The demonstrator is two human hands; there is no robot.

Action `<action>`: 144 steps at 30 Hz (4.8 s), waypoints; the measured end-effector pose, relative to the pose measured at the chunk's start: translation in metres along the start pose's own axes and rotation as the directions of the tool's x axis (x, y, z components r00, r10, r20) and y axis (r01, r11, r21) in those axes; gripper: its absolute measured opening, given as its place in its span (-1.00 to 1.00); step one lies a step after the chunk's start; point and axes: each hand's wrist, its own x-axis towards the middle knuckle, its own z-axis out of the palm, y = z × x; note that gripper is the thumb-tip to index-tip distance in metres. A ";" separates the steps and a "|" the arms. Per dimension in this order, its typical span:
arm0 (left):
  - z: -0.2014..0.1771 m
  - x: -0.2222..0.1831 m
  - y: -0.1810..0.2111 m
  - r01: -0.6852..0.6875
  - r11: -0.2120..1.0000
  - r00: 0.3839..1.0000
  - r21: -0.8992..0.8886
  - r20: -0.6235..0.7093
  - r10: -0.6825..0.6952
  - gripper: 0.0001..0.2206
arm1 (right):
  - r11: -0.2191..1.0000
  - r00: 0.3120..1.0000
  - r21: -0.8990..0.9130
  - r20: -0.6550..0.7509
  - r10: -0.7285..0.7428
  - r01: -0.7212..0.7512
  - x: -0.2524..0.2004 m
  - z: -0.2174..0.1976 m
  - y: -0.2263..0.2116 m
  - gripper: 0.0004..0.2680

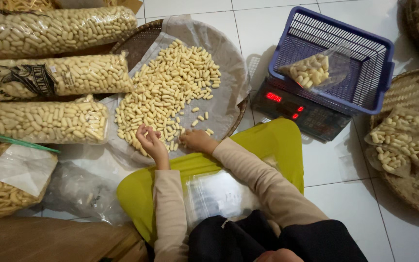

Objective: The person scoops small, cylindrical snack pieces from a large woven tray into clear plastic bags. They place each filled bag onto a digital scale to check the weight, then move the bag to a blue basket. The person repeats this process continuously.

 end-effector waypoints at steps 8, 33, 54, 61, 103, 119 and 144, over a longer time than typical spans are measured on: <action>0.001 0.003 0.002 0.023 0.999 0.999 0.034 -0.033 -0.022 -0.75 | 0.864 0.977 0.469 -0.007 0.212 -0.184 0.014 -0.050 0.023 -0.78; 0.004 0.000 0.008 -0.008 1.000 1.000 0.024 0.002 0.008 -0.76 | 0.909 0.547 0.052 -0.784 0.294 -0.414 -0.184 -0.343 0.058 -0.88; 0.006 0.002 -0.008 0.014 0.999 1.000 -0.035 0.009 -0.014 -0.76 | 0.769 0.497 -0.060 -0.795 0.349 -0.636 -0.227 -0.359 0.122 -0.91; 0.003 -0.001 0.001 0.007 1.000 1.000 -0.012 0.011 -0.007 -0.76 | 0.940 0.945 -0.108 -0.103 0.312 -0.322 -0.177 -0.356 0.185 -0.86; 0.005 -0.003 -0.014 -0.007 1.000 0.999 0.022 0.049 0.006 -0.75 | 0.940 0.842 0.213 -0.421 0.336 -0.268 -0.027 -0.047 0.049 -0.90; 0.004 -0.006 -0.001 -0.014 0.999 0.998 0.033 0.057 0.012 -0.76 | 0.967 0.957 0.218 -0.224 0.183 -0.134 -0.028 -0.054 0.041 -0.67; -0.122 -0.118 0.136 -0.556 0.413 0.807 0.722 0.587 0.061 -0.86 | 0.672 0.395 0.728 -0.583 0.710 -0.133 -0.312 -0.362 0.207 -0.70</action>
